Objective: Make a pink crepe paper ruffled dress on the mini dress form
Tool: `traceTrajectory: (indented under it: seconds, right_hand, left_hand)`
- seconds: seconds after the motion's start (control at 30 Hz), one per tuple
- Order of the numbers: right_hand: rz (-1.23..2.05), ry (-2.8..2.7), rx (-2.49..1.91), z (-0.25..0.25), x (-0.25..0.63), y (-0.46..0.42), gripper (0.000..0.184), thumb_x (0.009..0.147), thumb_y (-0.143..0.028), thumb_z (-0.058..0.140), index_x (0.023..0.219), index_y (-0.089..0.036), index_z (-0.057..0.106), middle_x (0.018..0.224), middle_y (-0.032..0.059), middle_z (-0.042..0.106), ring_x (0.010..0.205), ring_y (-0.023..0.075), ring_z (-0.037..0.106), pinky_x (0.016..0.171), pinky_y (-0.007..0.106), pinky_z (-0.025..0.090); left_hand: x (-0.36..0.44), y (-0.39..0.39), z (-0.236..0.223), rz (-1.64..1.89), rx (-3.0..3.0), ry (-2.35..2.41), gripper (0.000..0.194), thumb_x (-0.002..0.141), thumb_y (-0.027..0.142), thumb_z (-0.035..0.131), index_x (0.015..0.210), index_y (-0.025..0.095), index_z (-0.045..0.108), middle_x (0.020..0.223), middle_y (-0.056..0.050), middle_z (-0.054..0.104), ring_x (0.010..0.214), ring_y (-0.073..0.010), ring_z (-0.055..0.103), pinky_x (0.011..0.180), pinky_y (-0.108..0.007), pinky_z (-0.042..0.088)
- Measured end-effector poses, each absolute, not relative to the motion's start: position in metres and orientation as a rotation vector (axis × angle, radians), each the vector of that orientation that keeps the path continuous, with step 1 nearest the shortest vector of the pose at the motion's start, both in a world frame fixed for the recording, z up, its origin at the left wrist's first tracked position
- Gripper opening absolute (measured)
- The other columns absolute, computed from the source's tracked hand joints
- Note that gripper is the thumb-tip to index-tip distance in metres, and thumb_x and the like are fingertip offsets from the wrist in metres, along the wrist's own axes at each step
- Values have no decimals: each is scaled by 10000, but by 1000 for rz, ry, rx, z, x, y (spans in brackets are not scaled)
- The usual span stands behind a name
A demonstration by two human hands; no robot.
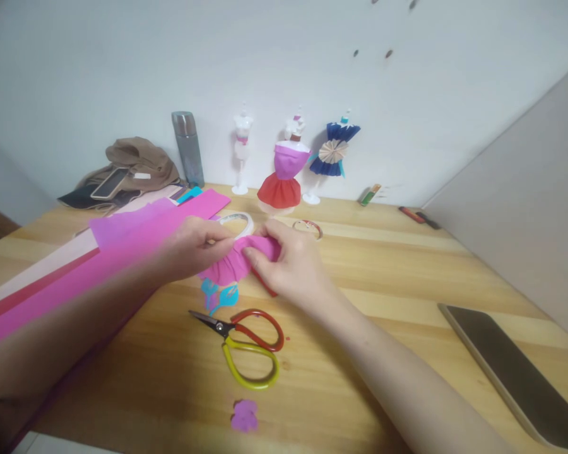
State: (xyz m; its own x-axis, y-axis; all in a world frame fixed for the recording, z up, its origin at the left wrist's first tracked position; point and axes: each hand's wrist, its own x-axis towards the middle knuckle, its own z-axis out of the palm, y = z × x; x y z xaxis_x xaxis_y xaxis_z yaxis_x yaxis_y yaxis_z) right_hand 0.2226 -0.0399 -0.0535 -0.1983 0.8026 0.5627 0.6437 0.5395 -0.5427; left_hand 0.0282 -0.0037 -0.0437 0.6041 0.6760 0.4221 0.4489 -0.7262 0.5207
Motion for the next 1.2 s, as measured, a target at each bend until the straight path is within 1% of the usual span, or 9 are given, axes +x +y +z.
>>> traceTrajectory:
  seconds: [0.13,0.2,0.37,0.47,0.57,0.77,1.03,1.2]
  right_hand:
    - [243,-1898,-1152,-55,221,-40,173,789,-241,642,655,-224,532,592,-7,567,560,160,503,542,302,388]
    - [262,-1908,-1128,-55,219,-41,170,792,-207,618,644,-224,535,570,-14,552,538,150,485,526,293,373]
    - [350,-1951,-1065,-55,216,-45,122,801,-163,593,693,-220,594,606,-10,598,561,155,528,550,292,396]
    - [373,-1943,-1076,-55,216,-46,121,819,-201,607,700,-225,607,622,-6,616,573,160,544,557,298,407]
    - [379,-1916,-1083,-53,216,-45,157,850,-254,607,695,-229,614,634,0,629,591,168,561,577,309,424]
    - [462,-1932,-1085,-55,217,-44,169,853,-268,592,692,-229,627,650,8,657,600,175,572,578,313,437]
    - [444,-1846,-1151,-55,218,-38,231,812,-308,629,606,-243,549,583,6,603,570,179,539,533,313,420]
    - [401,-1853,-1148,-55,219,-37,259,802,-293,626,585,-236,496,562,-5,557,559,162,510,520,295,400]
  left_hand:
    - [28,-5,-44,900,2583,915,330,813,175,422,536,183,242,521,58,244,524,-73,252,523,-274,160]
    - [28,-5,-45,893,2623,912,325,809,161,422,540,183,241,520,57,247,524,-74,254,527,-279,161]
    - [30,-4,-45,912,2672,935,297,763,120,423,542,183,235,516,57,235,524,-79,242,530,-290,152]
    - [30,-5,-44,893,2683,952,299,761,112,433,543,182,241,512,57,251,527,-82,254,531,-289,158]
    - [29,-6,-43,876,2693,953,306,776,114,439,545,181,249,511,57,260,527,-83,260,533,-288,165]
    - [32,-7,-43,912,2709,943,303,756,110,430,541,187,230,511,57,241,519,-85,252,530,-288,164]
    - [32,-9,-40,910,2758,910,324,740,103,439,541,195,200,508,57,223,512,-91,228,523,-295,153]
    - [32,-10,-42,897,2770,900,331,741,103,451,536,192,206,502,56,229,507,-89,227,524,-297,153]
